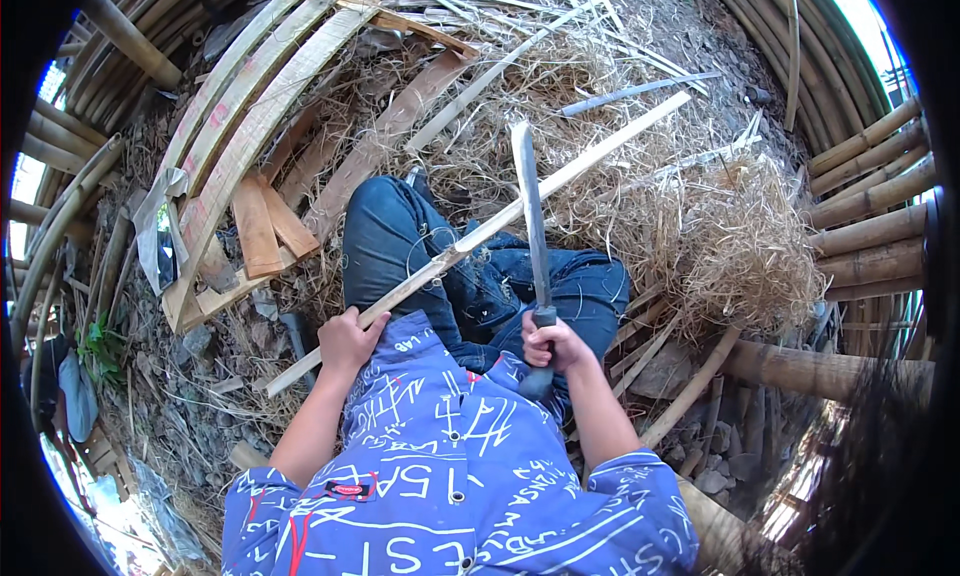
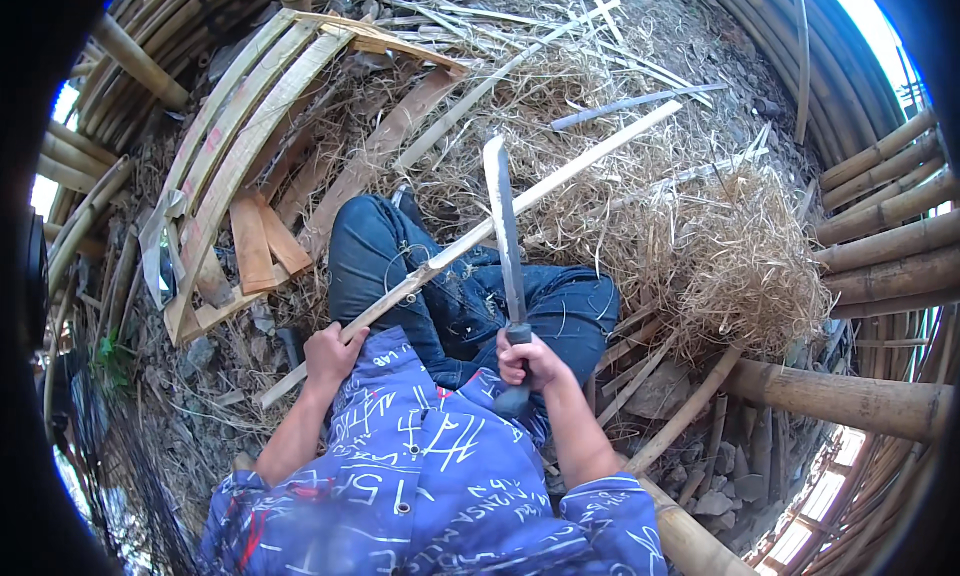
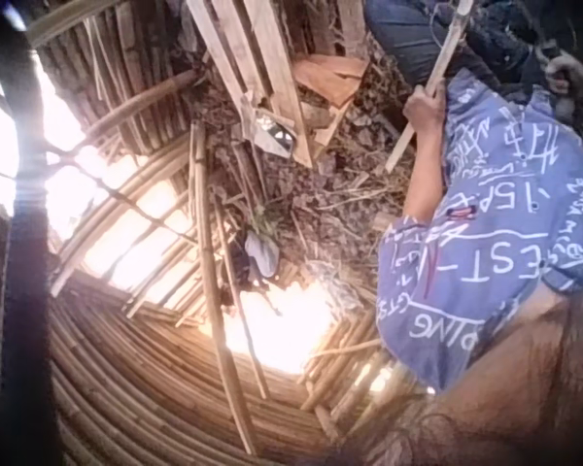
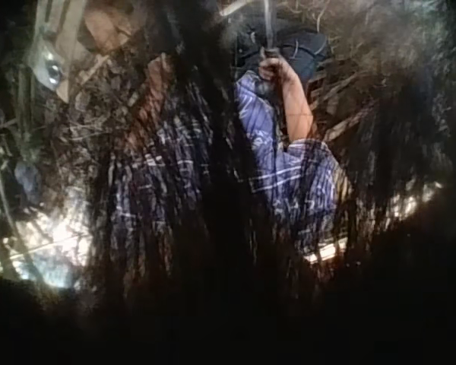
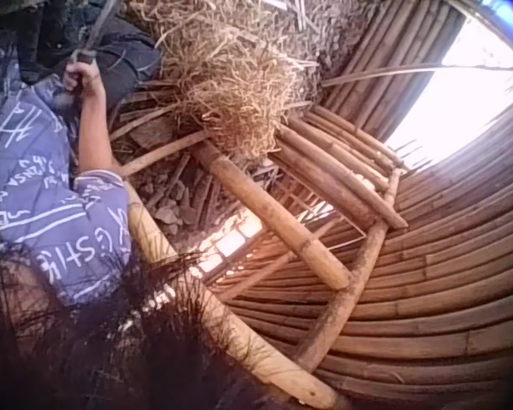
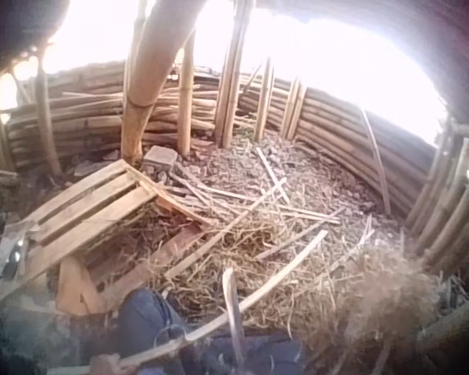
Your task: The person uses a machete to shave and refine a thin strip of bamboo while sitting in a bamboo structure. They then pick up a plastic bag filled with wood shavings and pour them onto the dirt floor.
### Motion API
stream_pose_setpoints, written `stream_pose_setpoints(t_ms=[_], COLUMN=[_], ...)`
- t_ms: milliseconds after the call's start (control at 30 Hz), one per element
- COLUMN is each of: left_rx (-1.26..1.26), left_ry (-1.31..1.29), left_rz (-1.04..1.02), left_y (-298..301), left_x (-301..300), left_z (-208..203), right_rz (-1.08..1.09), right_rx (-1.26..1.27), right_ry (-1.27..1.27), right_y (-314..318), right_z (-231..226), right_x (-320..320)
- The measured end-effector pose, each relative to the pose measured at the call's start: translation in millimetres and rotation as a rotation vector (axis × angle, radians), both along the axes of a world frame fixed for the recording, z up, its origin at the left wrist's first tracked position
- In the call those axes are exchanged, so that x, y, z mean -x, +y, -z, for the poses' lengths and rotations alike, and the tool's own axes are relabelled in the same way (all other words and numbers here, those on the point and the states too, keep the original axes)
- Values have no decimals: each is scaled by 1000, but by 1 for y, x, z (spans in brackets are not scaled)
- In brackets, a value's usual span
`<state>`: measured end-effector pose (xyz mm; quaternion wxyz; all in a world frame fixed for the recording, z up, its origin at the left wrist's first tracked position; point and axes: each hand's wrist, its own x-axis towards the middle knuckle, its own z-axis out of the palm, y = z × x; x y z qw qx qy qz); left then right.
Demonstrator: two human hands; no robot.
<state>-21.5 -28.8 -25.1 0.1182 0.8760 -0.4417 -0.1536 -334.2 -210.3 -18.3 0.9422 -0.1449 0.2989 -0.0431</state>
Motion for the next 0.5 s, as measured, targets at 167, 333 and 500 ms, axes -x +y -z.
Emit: stream_pose_setpoints(t_ms=[167, 333, 500], left_rx=[9, 13, 57], left_ry=[14, 10, 36], left_rz=[-32, -33, -39], left_y=[1, 2, 3], left_x=[3, 3, 2], left_z=[4, 3, 5], right_rz=[104, 292, 793], right_rx=[297, 735, 744], right_ry=[226, 640, 541], right_y=[-3, -32, -80], right_z=[-26, -65, -84], right_x=[-20, -10, 11])
